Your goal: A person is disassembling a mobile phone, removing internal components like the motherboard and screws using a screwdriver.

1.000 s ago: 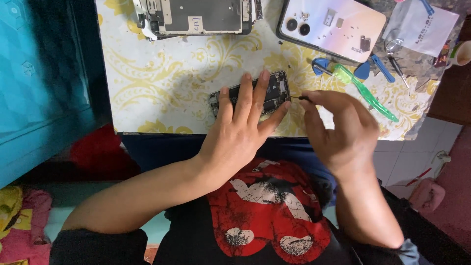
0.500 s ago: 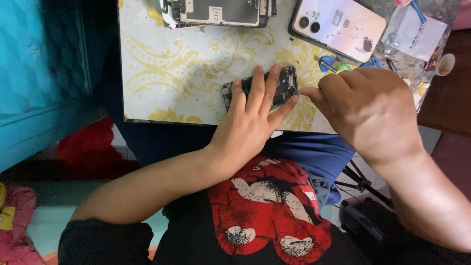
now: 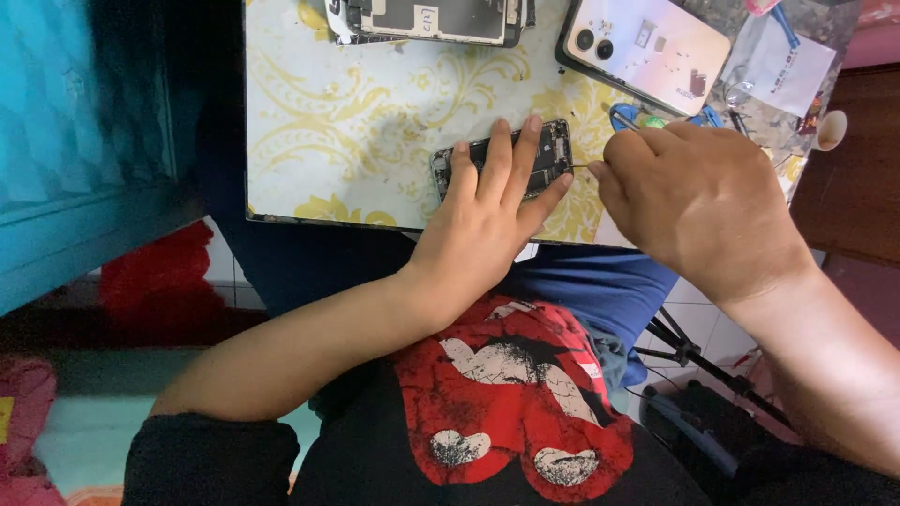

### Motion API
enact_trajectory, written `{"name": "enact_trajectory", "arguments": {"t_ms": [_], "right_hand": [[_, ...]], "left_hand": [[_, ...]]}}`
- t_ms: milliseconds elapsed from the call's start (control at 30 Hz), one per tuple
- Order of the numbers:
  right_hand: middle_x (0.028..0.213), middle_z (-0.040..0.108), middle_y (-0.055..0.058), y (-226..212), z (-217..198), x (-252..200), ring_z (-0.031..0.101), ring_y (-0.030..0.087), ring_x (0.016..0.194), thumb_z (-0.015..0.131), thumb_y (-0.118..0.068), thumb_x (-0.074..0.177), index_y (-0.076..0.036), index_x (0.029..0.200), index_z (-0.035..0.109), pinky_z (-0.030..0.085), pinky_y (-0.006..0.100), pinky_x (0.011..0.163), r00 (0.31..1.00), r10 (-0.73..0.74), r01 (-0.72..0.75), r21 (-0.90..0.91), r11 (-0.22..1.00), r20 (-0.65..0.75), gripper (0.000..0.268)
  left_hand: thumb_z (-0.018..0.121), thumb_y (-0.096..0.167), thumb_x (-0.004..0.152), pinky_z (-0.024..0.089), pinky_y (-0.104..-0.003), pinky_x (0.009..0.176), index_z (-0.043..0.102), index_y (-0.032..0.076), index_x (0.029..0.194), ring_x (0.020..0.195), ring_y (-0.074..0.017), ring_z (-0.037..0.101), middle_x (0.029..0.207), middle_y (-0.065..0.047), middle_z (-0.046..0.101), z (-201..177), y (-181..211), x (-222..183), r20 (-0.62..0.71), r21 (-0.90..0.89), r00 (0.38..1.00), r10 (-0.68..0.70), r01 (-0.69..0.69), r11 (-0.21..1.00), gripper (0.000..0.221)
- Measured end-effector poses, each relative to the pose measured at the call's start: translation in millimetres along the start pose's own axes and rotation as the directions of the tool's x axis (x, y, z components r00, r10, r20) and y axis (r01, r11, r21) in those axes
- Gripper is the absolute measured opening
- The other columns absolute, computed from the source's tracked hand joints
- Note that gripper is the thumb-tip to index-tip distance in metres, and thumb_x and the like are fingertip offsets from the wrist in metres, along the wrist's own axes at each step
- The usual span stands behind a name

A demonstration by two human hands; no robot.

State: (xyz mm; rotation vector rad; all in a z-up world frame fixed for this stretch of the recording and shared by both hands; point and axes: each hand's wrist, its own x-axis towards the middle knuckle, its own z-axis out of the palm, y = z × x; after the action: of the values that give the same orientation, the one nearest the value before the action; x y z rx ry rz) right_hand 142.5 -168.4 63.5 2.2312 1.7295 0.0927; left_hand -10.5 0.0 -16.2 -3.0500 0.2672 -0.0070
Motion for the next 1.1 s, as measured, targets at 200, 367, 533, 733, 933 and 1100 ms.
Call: {"name": "enact_trajectory", "arguments": {"t_ms": [200,367,533,733,933,1100], "right_hand": [[0.083,0.066,0.011,7.8,-12.1,-20.8,0.063,0.032,0.070,0.066,-0.015,0.119,-0.005,0.100,0.067,0.044,0.044,0.055,0.966,0.251,-0.258,0.314,0.914,0.062,0.022],[0.101,0.072,0.024,-4.9,20.2,-31.3,0.069,0.035,0.086,0.062,-0.001,0.113,0.013,0.116,0.070,0.054,0.042,0.068,0.926,0.378,-0.251,0.733,0.632,-0.009,0.016],[0.096,0.072,0.013,-33.9,52.7,-25.1,0.061,0.021,0.074,0.071,-0.001,0.107,0.000,0.114,0.075,0.048,0.035,0.069,0.825,0.563,-0.232,0.872,0.431,-0.059,0.009],[0.100,0.071,0.017,-41.7,77.8,-25.5,0.067,0.027,0.081,0.070,-0.001,0.105,0.003,0.114,0.074,0.051,0.036,0.070,0.794,0.581,-0.152,0.867,0.474,-0.178,0.010],[0.096,0.075,0.013,-46.6,103.1,-21.0,0.075,0.038,0.084,0.080,-0.011,0.093,-0.008,0.103,0.082,0.062,0.043,0.070,0.655,0.683,-0.140,0.835,0.532,-0.325,0.011],[0.088,0.074,0.014,-44.8,95.2,-19.0,0.073,0.040,0.079,0.078,-0.008,0.094,-0.005,0.100,0.081,0.060,0.042,0.066,0.645,0.686,-0.097,0.854,0.511,-0.337,0.007]], "left_hand": [[0.065,0.042,0.098,0.043,-0.058,0.110,0.036,0.035,0.164,0.144,-0.0460,0.040,0.161,-0.030,0.029,7.5,1.0,-2.5,-0.120,-0.082,0.992,-0.043,0.033,0.996,0.072],[0.072,0.059,0.102,0.041,-0.055,0.118,0.022,0.033,0.166,0.149,-0.0447,0.038,0.163,-0.028,0.024,16.3,0.3,-4.3,-0.118,-0.109,0.993,-0.028,0.015,0.994,0.085],[0.073,0.058,0.115,0.044,-0.052,0.117,0.019,0.030,0.163,0.150,-0.0412,0.043,0.164,-0.025,0.030,13.0,-1.7,-5.9,-0.193,-0.067,0.980,-0.040,0.027,0.997,0.078],[0.070,0.037,0.108,0.043,-0.053,0.113,0.062,0.021,0.132,0.143,-0.0368,0.047,0.156,-0.017,0.044,11.7,-2.4,-4.5,-0.344,-0.280,0.933,-0.105,0.005,0.960,0.030],[0.067,0.038,0.101,0.030,-0.061,0.110,0.066,0.022,0.120,0.142,-0.0394,0.043,0.153,-0.011,0.049,19.1,-1.9,4.6,-0.397,-0.535,0.868,-0.298,0.045,0.843,0.025],[0.072,0.034,0.097,0.035,-0.058,0.106,0.067,0.019,0.122,0.132,-0.0389,0.049,0.143,-0.010,0.054,14.9,-8.5,16.2,-0.388,-0.542,0.851,-0.354,0.099,0.834,0.030]]}}
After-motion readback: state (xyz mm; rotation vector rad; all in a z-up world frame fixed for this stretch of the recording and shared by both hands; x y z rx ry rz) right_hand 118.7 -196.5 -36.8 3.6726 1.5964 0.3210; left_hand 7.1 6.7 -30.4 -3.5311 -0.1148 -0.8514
